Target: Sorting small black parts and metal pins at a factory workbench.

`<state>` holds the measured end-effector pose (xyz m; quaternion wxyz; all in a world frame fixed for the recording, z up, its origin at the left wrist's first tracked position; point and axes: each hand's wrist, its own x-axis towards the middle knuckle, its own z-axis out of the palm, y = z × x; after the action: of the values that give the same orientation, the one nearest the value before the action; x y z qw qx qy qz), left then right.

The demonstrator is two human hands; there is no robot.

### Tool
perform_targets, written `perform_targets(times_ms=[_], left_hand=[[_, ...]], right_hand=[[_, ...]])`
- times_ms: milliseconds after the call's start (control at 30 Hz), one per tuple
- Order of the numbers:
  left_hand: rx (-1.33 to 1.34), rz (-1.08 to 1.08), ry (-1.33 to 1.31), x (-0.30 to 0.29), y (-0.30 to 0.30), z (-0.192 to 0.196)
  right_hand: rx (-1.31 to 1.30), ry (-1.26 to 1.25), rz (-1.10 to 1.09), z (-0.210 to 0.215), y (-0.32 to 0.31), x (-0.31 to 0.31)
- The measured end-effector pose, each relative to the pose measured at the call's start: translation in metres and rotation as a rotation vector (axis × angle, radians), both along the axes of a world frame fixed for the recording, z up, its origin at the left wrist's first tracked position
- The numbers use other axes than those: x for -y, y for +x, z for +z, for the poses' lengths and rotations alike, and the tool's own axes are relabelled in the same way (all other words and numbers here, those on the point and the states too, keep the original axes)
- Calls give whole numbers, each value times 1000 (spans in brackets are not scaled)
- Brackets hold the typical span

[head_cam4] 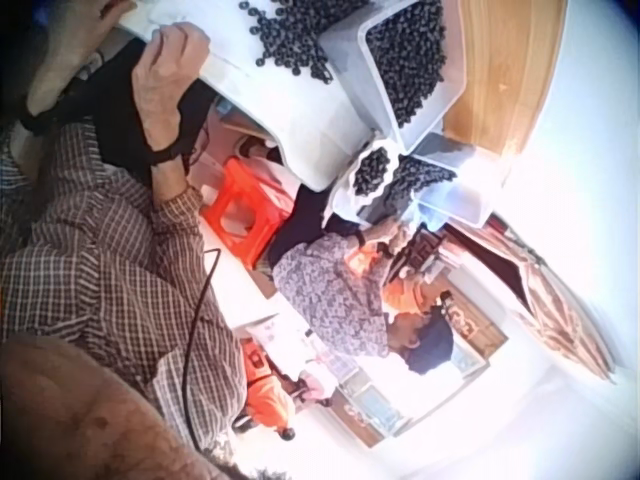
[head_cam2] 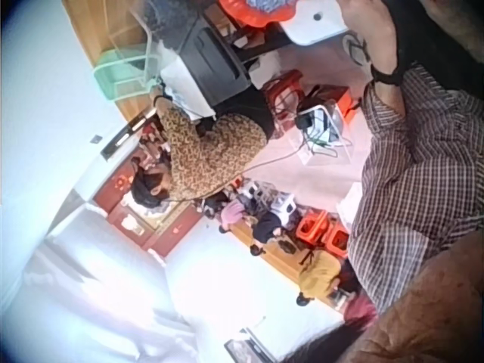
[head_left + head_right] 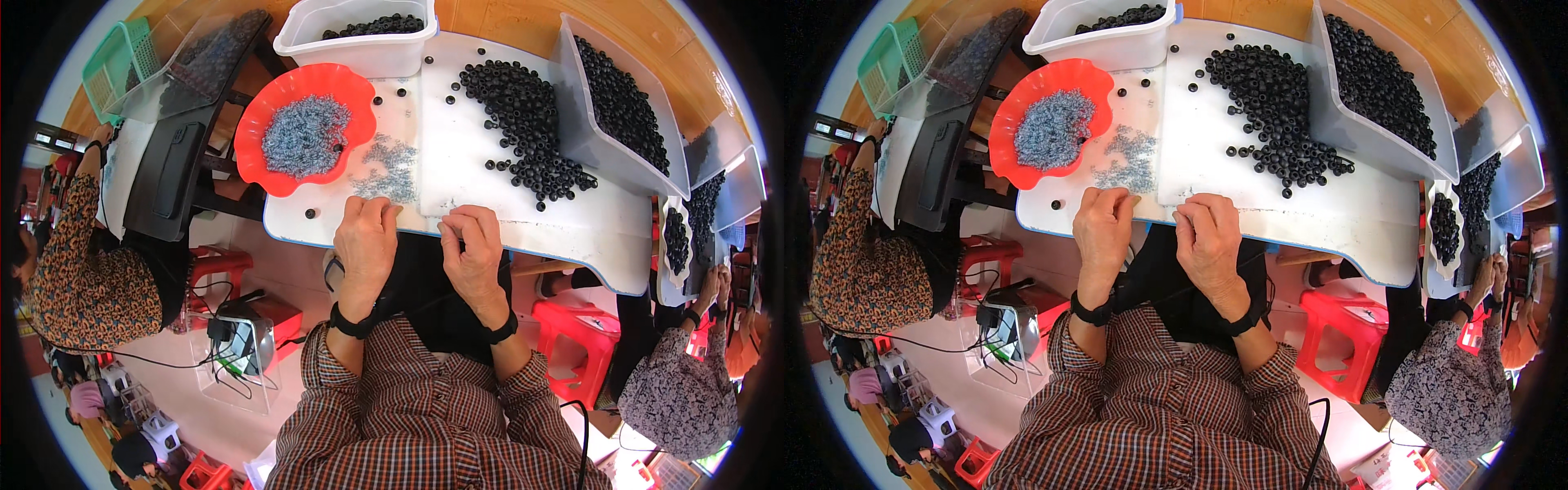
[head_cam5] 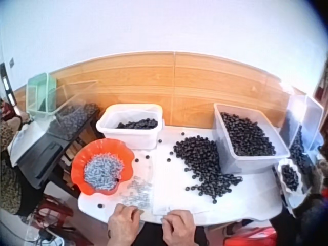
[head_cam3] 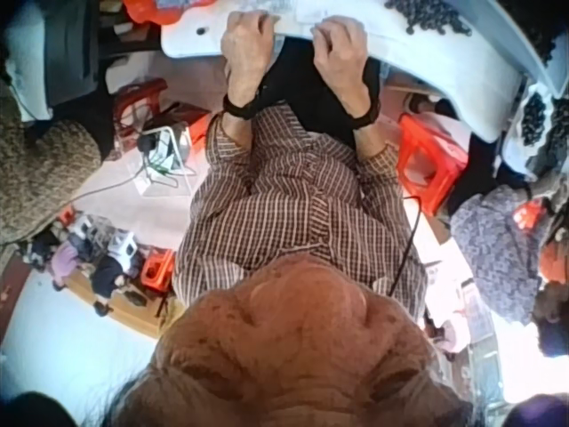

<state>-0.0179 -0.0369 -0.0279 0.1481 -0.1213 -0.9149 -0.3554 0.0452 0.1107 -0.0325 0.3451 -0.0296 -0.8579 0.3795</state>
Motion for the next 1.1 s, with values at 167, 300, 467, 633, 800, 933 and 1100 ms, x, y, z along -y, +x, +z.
perform_targets(times_ms=[167,300,467,633,800,933,1100], left_hand=[[-56,-16,-81,-5,1,1],[-98,-13,-89,-3,5,4],[-121,-29,-143,-2,4,4],[-37,-55,-35,1,2,2],[-20,-31,-57,-3,4,2],[-23,5,-73,-5,1,-1],[-57,-13,-101,-7,-2,-1]], right_hand=[[-2,-4,-16,0,2,0],[8,-106,23,-2,1,6],[7,-109,54,-4,2,4],[29,-134,48,-5,4,-2],[20,-95,47,-5,3,0],[0,-48,45,-4,3,1],[-2,-55,45,-3,3,0]])
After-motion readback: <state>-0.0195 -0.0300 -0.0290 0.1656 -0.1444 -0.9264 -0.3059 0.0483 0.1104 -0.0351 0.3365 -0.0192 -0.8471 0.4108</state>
